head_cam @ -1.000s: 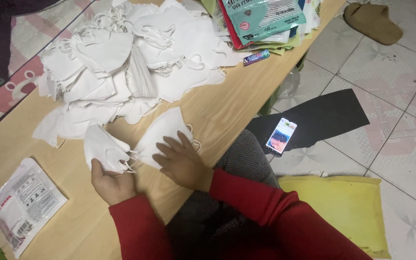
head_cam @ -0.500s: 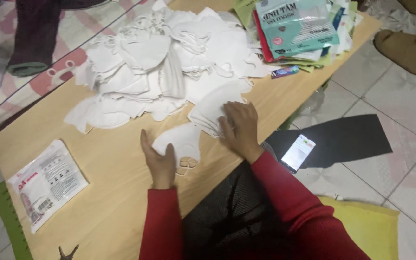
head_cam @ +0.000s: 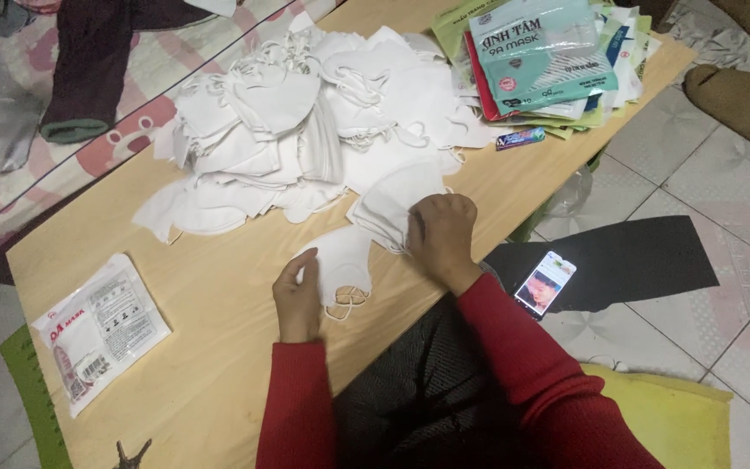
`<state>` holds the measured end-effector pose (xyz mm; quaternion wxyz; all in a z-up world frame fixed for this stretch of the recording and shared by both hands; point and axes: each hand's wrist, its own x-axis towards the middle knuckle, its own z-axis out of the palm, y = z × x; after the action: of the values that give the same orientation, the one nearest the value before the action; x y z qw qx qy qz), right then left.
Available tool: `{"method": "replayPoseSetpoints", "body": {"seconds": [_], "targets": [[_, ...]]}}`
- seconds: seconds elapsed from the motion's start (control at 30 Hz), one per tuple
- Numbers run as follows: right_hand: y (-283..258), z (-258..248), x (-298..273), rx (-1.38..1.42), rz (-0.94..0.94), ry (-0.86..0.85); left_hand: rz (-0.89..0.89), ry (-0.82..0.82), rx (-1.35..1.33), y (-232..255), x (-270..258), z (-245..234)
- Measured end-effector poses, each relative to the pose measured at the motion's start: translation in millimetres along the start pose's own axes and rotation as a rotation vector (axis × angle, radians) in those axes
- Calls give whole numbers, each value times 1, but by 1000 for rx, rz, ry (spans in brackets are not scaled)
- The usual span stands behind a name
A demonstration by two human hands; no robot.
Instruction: The person is separating individual white face masks from a large pile and stacking them neatly on a wooden table.
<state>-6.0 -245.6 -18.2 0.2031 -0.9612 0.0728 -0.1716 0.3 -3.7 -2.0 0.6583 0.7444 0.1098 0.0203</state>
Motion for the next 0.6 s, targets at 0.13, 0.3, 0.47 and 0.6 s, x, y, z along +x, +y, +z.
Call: {"method": "replayPoseSetpoints", "body": {"seconds": [0.13, 0.3, 0.47, 0.6], "targets": [[-35, -8, -20, 14, -92, 2, -87, 18, -129, 17, -7, 4], [-70, 30, -47, 158, -296, 75, -95, -64, -252, 11, -6, 2], [-77, 52, -55, 275, -361, 115, -93, -96, -344, -17, 8, -1], [-66, 46, -51, 305, -324, 115, -23, -90, -182, -19, 6, 0]]}}
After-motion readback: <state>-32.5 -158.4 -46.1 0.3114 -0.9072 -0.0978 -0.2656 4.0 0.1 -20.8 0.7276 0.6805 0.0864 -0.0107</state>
